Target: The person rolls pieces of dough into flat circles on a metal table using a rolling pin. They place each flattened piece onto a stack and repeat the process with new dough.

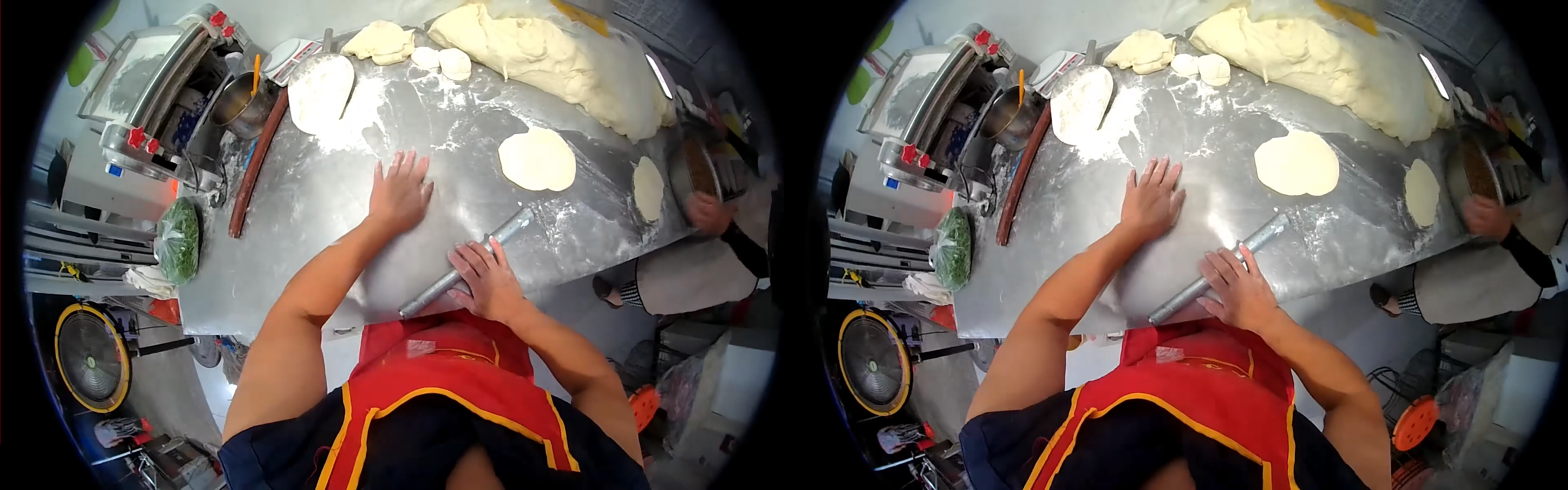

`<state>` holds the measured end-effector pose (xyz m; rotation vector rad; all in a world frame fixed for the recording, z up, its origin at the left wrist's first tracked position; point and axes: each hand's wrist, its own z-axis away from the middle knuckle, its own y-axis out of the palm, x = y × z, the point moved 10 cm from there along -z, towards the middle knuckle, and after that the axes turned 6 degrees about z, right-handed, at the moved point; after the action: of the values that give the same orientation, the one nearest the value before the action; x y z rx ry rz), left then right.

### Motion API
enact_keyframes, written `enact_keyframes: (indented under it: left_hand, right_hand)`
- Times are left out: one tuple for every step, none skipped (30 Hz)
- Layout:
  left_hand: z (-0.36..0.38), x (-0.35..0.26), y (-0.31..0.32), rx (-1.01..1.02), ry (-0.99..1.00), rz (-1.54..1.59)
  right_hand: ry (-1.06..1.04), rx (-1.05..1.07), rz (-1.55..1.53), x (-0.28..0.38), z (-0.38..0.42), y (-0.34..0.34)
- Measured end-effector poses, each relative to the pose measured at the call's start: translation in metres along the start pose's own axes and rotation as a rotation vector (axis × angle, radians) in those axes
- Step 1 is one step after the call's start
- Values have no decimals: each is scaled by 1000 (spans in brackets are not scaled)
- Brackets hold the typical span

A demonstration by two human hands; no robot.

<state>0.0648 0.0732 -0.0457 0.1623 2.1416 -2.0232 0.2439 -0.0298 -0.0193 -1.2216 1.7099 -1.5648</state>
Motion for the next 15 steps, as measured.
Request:
enact_keyframes:
  left_hand:
    - [-2, -2, -1, -13, -12, -15]
    - [-3, -4, -3, -26, -24, -32]
    - [-1, -4, -5, -36, -35, -50]
    - [2, -3, -6, -57, -32, 21]
    - [3, 2, -6, -81, -28, 94]
    - [2, 9, -3, -108, -25, 168]
    - [-3, 30, 4, -262, -3, 331]
    - [4, 43, 2, -208, -73, 373]
    - [12, 55, -4, -152, -142, 413]
    - [21, 66, -4, -92, -213, 452]
    - [38, 56, -19, -253, -81, 386]
    - [49, 52, -13, -207, -59, 411]
    - [57, 49, -8, -166, -36, 434]
    - [63, 46, -4, -130, -12, 458]
    - [79, 28, -18, -156, 43, 449]
  right_hand:
    - [3, 15, -4, 0, 0, -2]
    - [5, 28, -9, 0, -1, -3]
    - [10, 41, -17, 2, 0, -4]
    - [-3, 15, -23, 5, 1, -5]
    - [-17, -10, -26, 5, 2, -5]
    - [-34, -36, -26, 3, 2, -5]
    - [-78, -22, -51, 1, 1, -4]
    - [-94, 8, -66, -7, 1, -4]
    - [-109, 36, -83, -18, 2, -6]
    - [-124, 67, -103, -29, 2, -5]
    - [-89, 21, 50, -46, 3, -2]
    - [-68, 75, 32, -47, -1, -2]
    - [-48, 125, 17, -49, -6, -5]
    - [-31, 174, 7, -49, -11, -6]
    - [-70, 66, 19, -35, -15, -16]
